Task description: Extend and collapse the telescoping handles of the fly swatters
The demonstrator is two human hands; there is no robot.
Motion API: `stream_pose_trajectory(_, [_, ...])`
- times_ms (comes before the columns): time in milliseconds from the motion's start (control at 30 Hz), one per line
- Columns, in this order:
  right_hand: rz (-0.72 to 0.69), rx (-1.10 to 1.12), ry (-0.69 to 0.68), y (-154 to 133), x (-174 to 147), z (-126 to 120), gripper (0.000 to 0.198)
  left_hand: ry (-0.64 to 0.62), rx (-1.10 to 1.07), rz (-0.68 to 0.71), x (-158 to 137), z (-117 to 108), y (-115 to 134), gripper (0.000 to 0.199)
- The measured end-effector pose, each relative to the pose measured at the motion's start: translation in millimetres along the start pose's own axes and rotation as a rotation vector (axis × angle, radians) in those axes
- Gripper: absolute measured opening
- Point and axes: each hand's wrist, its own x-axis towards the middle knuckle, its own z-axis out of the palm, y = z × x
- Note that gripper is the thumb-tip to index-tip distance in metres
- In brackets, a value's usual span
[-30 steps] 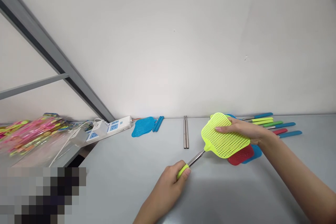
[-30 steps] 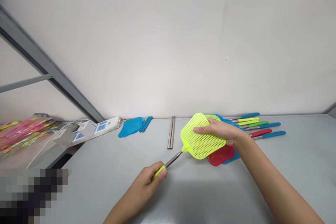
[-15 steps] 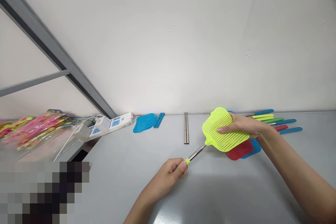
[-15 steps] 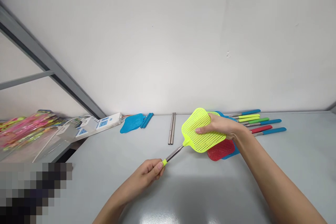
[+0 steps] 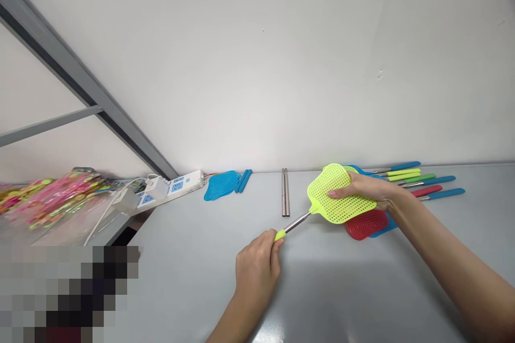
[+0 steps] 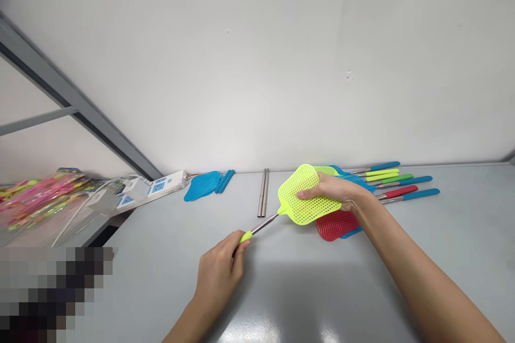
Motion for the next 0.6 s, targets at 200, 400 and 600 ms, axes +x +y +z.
stream_pose_trajectory(200, [0.015, 0.124, -0.005, 0, 2, 4, 0.033, -0.098, -0.203, 0.009, 6, -6, -1, 0.026])
stream_pose_trajectory(400, [-0.044, 0.365, -0.037, -4, -9, -9, 0.038, -0.353, -0.650, 0.063, 7, -15, 3, 0.033])
stream_pose_trajectory(600, [-0.206, 0.299, -0.226, -2, 0, -2, 0.061, -0.263, -0.964, -0.107, 7, -7, 8, 0.033])
